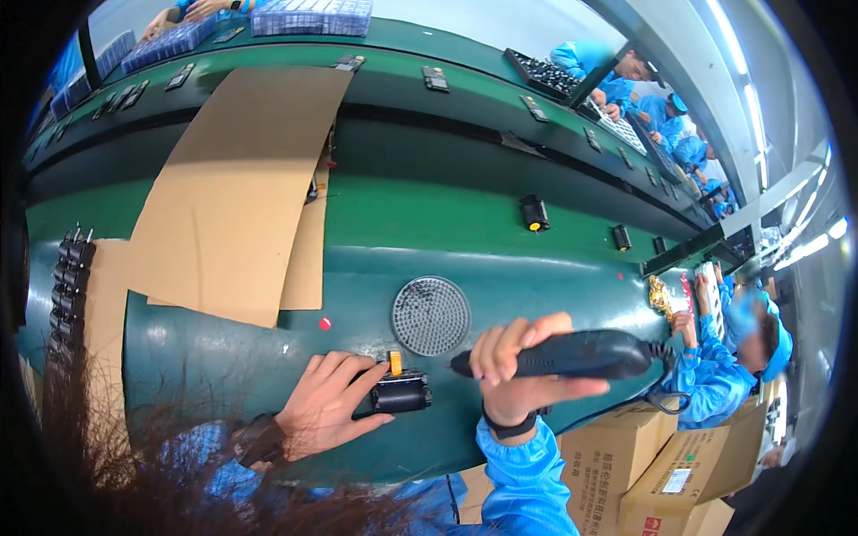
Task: Use an electric screwdriver to secure components into small electronic device housings on a production line.
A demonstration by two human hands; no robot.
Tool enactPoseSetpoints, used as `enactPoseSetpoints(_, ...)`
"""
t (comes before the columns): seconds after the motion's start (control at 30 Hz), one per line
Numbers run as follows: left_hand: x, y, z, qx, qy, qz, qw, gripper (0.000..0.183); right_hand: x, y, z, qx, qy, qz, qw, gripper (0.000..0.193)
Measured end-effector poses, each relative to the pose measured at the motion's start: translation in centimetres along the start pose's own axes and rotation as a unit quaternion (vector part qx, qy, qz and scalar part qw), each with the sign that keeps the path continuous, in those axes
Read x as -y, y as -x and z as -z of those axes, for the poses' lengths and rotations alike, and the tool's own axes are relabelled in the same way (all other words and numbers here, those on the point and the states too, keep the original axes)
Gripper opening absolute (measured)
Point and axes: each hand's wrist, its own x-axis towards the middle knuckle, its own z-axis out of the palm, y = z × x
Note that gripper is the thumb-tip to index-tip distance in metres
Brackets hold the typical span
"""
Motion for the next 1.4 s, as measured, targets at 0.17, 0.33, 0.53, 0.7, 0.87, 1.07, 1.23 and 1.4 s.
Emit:
enactPoseSetpoints(0.17, 0.3, 0.1, 0.2, 0.005, 0.006, 0.007, 1.000, 0.067, -1.9, 2.3, -3.3, 0.131, -0.093, -0.012, 0.987, 0.092)
enactPoseSetpoints(0.33, 0.4, 0.2, 0.2, 0.012, 0.008, 0.013, 1.000, 0.067, -4.1, 3.4, -3.4, 0.151, -0.107, -0.016, 0.983, 0.094)
enactPoseSetpoints(0.53, 0.5, 0.2, 0.2, 0.007, 0.010, 0.008, 1.000, 0.066, -4.1, 3.4, -3.9, 0.157, -0.018, -0.023, 0.987, 0.088)
enactPoseSetpoints(0.7, 0.5, 0.3, 0.1, 0.008, 0.011, 0.008, 1.000, 0.066, -4.2, 3.7, -4.0, 0.138, -0.002, -0.037, 0.990, 0.088)
enactPoseSetpoints(0.87, 0.4, 0.3, 0.1, 0.008, 0.011, 0.013, 1.000, 0.065, -5.2, 3.8, -3.4, 0.172, -0.091, -0.011, 0.981, 0.099)
enactPoseSetpoints(1.07, 0.3, 0.3, 0.4, 0.014, 0.000, 0.010, 1.000, 0.064, -5.3, 3.3, -3.2, 0.214, -0.070, -0.021, 0.974, 0.092)
enactPoseSetpoints(1.23, 0.4, 0.3, 0.4, 0.034, -0.008, 0.014, 0.999, 0.066, -5.3, 3.2, -3.2, 0.237, -0.025, -0.045, 0.970, 0.091)
enactPoseSetpoints(1.4, 0.1, 0.2, 0.5, 0.019, -0.011, 0.005, 1.000, 0.064, -4.8, 4.2, -3.6, 0.147, 0.006, -0.095, 0.985, 0.092)
